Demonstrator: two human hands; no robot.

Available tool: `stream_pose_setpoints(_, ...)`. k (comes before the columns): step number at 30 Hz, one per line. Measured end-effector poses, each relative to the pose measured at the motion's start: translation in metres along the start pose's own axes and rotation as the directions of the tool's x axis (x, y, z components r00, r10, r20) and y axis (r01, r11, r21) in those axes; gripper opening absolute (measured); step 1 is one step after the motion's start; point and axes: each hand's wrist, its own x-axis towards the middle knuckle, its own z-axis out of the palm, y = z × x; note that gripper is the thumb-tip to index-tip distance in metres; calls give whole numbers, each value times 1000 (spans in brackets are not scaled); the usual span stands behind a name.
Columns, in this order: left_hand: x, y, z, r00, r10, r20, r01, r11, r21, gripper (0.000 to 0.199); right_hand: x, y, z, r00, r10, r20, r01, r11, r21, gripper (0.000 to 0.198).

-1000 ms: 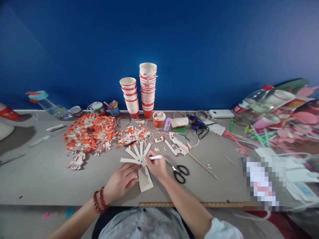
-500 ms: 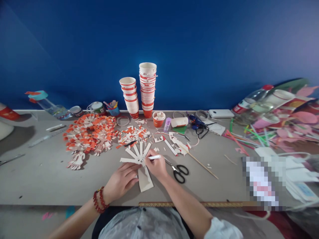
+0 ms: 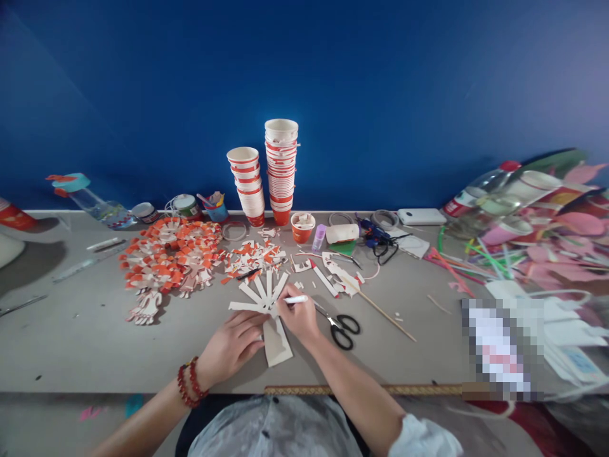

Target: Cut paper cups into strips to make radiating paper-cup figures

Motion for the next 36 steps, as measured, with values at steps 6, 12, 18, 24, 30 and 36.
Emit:
stream_pose_setpoints(6, 0, -1, 1, 1000, -3, 3, 3, 1000, -3, 11, 0, 2, 1, 1000, 3, -14, -3, 1000, 3, 14)
stream_pose_setpoints(12, -1, -1, 0, 1000, -1, 5, 1, 1000, 0, 11, 0, 1, 1, 1000, 0, -13, 1, 1000, 11, 13)
stream_pose_setpoints(18, 0, -1, 1, 1000, -1, 5, 1, 1000, -10, 12, 0, 0, 1, 1000, -3, -5, 3, 1000, 13, 13)
stream_pose_setpoints(24, -1, -1, 2, 1000, -4, 21, 5, 1000, -23, 13, -1, 1, 0, 1000, -10, 11, 10, 1000, 11, 13)
stream_pose_setpoints(30, -1, -2, 2, 1000, -10, 29, 11, 1000, -12, 12, -1, 1, 1, 1000, -11, 17, 10, 1000, 7, 13)
stream_pose_setpoints(36, -1, -1, 4, 1000, -2, 24, 2, 1000, -3, 11, 0, 2, 1, 1000, 1, -1, -1, 1000, -2, 14)
